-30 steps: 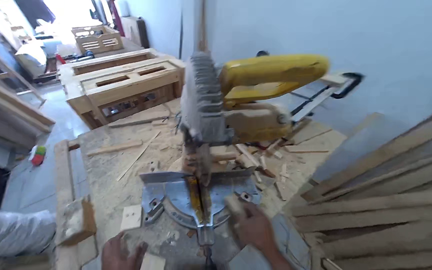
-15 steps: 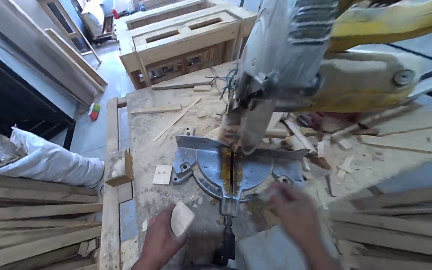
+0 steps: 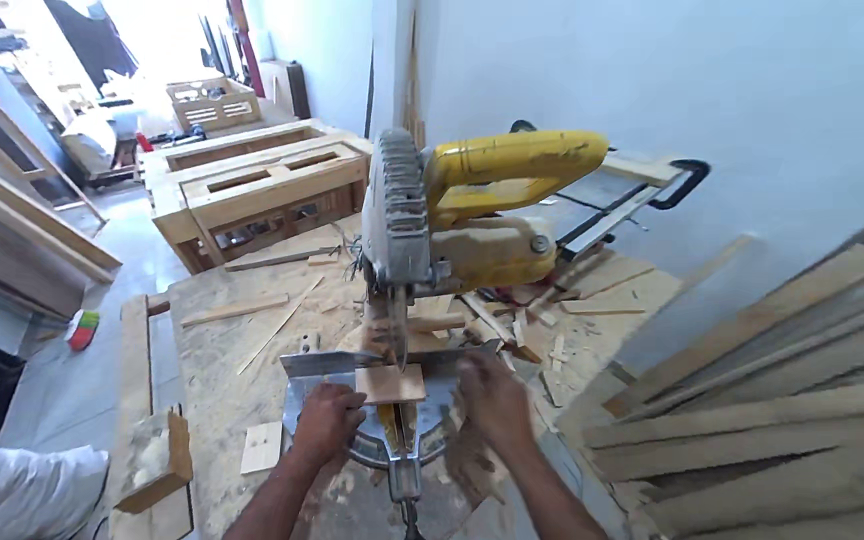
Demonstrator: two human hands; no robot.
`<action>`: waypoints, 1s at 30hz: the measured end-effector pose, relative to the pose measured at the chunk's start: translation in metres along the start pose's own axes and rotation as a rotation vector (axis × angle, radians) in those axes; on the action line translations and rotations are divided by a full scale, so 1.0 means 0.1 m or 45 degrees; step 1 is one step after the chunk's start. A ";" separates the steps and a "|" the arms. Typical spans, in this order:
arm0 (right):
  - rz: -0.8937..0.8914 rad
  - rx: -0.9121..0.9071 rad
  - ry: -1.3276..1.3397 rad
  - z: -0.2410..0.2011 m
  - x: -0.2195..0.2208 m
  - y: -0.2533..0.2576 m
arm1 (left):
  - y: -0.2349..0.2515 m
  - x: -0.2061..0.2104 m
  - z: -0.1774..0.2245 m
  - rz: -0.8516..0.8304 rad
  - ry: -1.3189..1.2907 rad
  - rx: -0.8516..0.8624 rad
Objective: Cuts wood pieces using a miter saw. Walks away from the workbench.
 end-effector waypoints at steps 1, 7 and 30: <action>0.158 -0.115 0.013 -0.21 -0.36 -0.02 | -0.02 0.03 -0.03 0.042 0.018 0.020; 0.604 -0.822 -0.406 -1.96 -1.94 0.05 | 0.10 0.14 0.11 0.106 -0.021 0.030; -0.061 -0.728 -1.432 -1.94 -0.76 -0.29 | 0.17 0.22 -0.32 0.286 -0.160 0.013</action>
Point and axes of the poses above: each hand's wrist, its own y-axis towards the middle knuckle, its own x-axis out of the palm, z = x × y, the point moved 6 cm from there along y, towards the middle knuckle, and after that the axes turned 1 degree about -z, right-handed, at the moved point
